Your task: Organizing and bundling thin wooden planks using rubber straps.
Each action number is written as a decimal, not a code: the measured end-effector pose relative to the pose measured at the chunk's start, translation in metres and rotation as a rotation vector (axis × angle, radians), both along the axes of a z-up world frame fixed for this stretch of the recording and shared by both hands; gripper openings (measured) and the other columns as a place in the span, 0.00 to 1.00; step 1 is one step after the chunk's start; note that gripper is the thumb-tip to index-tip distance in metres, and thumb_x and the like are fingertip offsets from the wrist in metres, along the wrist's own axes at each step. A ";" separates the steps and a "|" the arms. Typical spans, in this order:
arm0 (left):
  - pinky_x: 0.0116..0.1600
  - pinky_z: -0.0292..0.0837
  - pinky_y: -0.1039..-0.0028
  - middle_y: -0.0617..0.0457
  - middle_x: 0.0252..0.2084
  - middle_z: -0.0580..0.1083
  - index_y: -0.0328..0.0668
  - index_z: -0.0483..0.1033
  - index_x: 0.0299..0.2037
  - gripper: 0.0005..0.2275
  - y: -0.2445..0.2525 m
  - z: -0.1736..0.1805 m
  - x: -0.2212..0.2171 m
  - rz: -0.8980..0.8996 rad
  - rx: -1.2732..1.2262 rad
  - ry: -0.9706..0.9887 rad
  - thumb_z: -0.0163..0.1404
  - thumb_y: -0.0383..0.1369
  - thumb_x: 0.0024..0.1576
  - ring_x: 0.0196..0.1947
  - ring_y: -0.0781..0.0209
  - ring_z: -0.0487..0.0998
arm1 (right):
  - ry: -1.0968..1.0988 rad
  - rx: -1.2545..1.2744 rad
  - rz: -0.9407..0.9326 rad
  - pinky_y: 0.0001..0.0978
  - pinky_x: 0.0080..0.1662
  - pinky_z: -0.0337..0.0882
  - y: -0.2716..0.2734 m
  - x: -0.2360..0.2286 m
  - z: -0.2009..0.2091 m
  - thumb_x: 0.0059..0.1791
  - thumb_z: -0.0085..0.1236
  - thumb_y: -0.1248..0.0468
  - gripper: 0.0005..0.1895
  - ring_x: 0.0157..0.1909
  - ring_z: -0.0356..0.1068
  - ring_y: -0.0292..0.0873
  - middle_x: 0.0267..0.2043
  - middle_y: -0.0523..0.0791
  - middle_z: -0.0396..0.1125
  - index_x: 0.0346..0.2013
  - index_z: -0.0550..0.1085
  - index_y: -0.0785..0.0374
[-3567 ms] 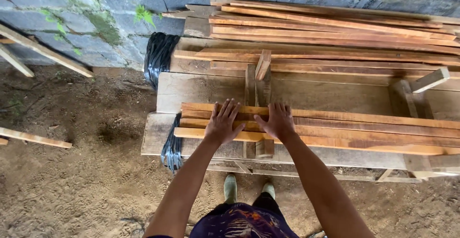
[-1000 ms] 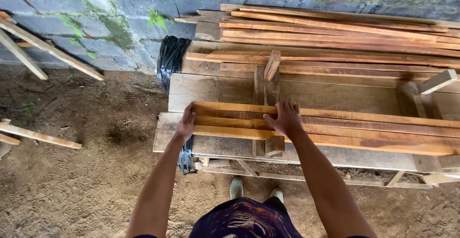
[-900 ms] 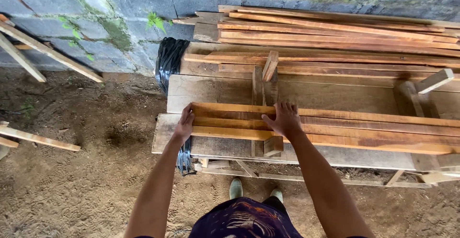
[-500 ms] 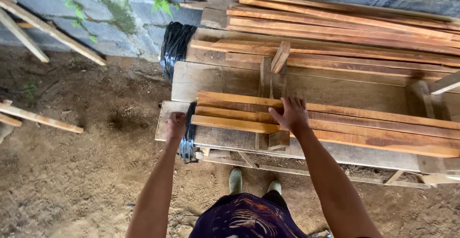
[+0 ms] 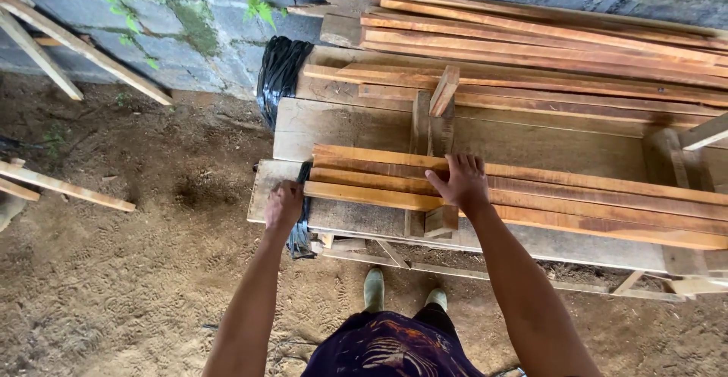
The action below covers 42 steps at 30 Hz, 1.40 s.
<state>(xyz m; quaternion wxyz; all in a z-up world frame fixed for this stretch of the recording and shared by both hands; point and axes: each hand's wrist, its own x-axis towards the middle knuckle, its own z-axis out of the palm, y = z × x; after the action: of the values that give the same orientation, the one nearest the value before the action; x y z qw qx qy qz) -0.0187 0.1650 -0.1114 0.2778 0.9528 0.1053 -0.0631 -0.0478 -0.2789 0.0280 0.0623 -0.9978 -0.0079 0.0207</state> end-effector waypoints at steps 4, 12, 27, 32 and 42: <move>0.50 0.76 0.46 0.38 0.39 0.76 0.45 0.76 0.43 0.16 0.008 0.042 0.007 -0.043 -0.104 -0.089 0.39 0.45 0.66 0.45 0.33 0.79 | 0.040 0.004 -0.004 0.48 0.69 0.55 0.001 0.000 -0.001 0.54 0.34 0.28 0.42 0.64 0.65 0.53 0.56 0.54 0.67 0.62 0.67 0.59; 0.44 0.70 0.40 0.35 0.38 0.74 0.37 0.71 0.50 0.19 0.002 0.071 0.001 0.035 -0.487 -0.005 0.33 0.44 0.69 0.43 0.31 0.77 | 0.079 0.030 -0.004 0.49 0.70 0.54 0.001 -0.003 0.017 0.53 0.35 0.28 0.42 0.65 0.64 0.54 0.57 0.54 0.67 0.62 0.67 0.59; 0.46 0.65 0.69 0.51 0.36 0.64 0.36 0.69 0.46 0.11 -0.042 0.291 0.006 -0.277 -1.016 -0.343 0.33 0.32 0.73 0.38 0.58 0.67 | 0.175 0.134 -0.053 0.48 0.73 0.50 0.006 -0.005 0.035 0.53 0.39 0.31 0.40 0.71 0.58 0.52 0.61 0.52 0.63 0.66 0.65 0.58; 0.41 0.66 0.78 0.51 0.39 0.73 0.40 0.64 0.44 0.04 -0.095 0.288 -0.002 -0.293 -1.156 -0.301 0.41 0.31 0.70 0.36 0.66 0.69 | 0.201 0.779 -0.170 0.61 0.69 0.56 -0.003 -0.002 0.015 0.54 0.49 0.36 0.34 0.72 0.56 0.61 0.65 0.53 0.61 0.68 0.66 0.51; 0.38 0.77 0.70 0.44 0.42 0.76 0.37 0.66 0.45 0.06 -0.188 0.259 0.007 -0.345 -1.246 -0.183 0.51 0.28 0.65 0.40 0.55 0.77 | 0.081 1.218 0.400 0.71 0.65 0.57 0.076 -0.013 0.098 0.48 0.69 0.59 0.30 0.64 0.64 0.68 0.60 0.61 0.68 0.62 0.69 0.65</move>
<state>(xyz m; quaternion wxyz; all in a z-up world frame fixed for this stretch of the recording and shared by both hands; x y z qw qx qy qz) -0.0114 -0.0230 0.1477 0.7719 0.6179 -0.1296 -0.0748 -0.0612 -0.2024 0.1260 0.6132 -0.7613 -0.2018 0.0615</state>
